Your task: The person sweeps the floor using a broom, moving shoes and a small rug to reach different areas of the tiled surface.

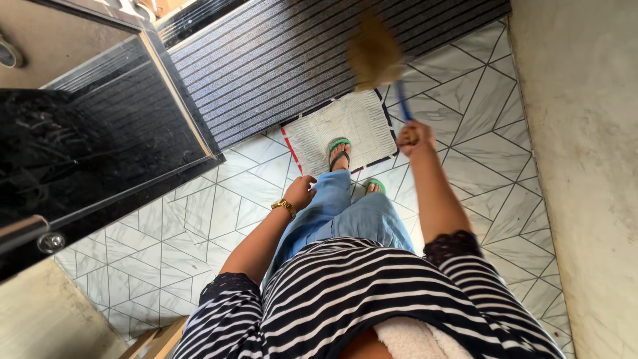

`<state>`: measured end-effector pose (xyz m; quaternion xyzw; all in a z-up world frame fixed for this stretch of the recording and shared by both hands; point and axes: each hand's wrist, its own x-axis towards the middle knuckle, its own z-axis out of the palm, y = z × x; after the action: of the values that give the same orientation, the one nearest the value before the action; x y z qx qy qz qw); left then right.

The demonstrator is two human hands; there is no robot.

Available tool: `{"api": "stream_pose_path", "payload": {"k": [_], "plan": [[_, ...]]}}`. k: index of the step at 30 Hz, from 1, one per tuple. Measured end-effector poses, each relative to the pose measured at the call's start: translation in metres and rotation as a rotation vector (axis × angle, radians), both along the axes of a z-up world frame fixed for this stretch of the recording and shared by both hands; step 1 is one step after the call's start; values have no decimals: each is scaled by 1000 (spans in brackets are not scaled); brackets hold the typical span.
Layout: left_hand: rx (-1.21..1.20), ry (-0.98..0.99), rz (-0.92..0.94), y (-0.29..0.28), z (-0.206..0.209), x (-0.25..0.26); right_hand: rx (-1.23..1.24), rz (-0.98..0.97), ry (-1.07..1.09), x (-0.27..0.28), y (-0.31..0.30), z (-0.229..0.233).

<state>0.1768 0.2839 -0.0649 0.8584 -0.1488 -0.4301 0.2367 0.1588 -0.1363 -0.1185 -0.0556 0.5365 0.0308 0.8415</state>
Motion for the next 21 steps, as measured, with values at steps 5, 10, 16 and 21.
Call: {"api": "stream_pose_path", "payload": {"k": [5,10,16,21], "plan": [[-34,-27,-53,-4,-18,2,-194,4,146,-11,82,41],[-33,24,-22,-26,-30,-9,-39,305,-184,-23,222,111],[-15,-38,51,-40,-26,-26,40,996,-234,144,204,50],[-15,-11,110,-83,-38,-34,-113,583,-262,227,1,-14]]}}
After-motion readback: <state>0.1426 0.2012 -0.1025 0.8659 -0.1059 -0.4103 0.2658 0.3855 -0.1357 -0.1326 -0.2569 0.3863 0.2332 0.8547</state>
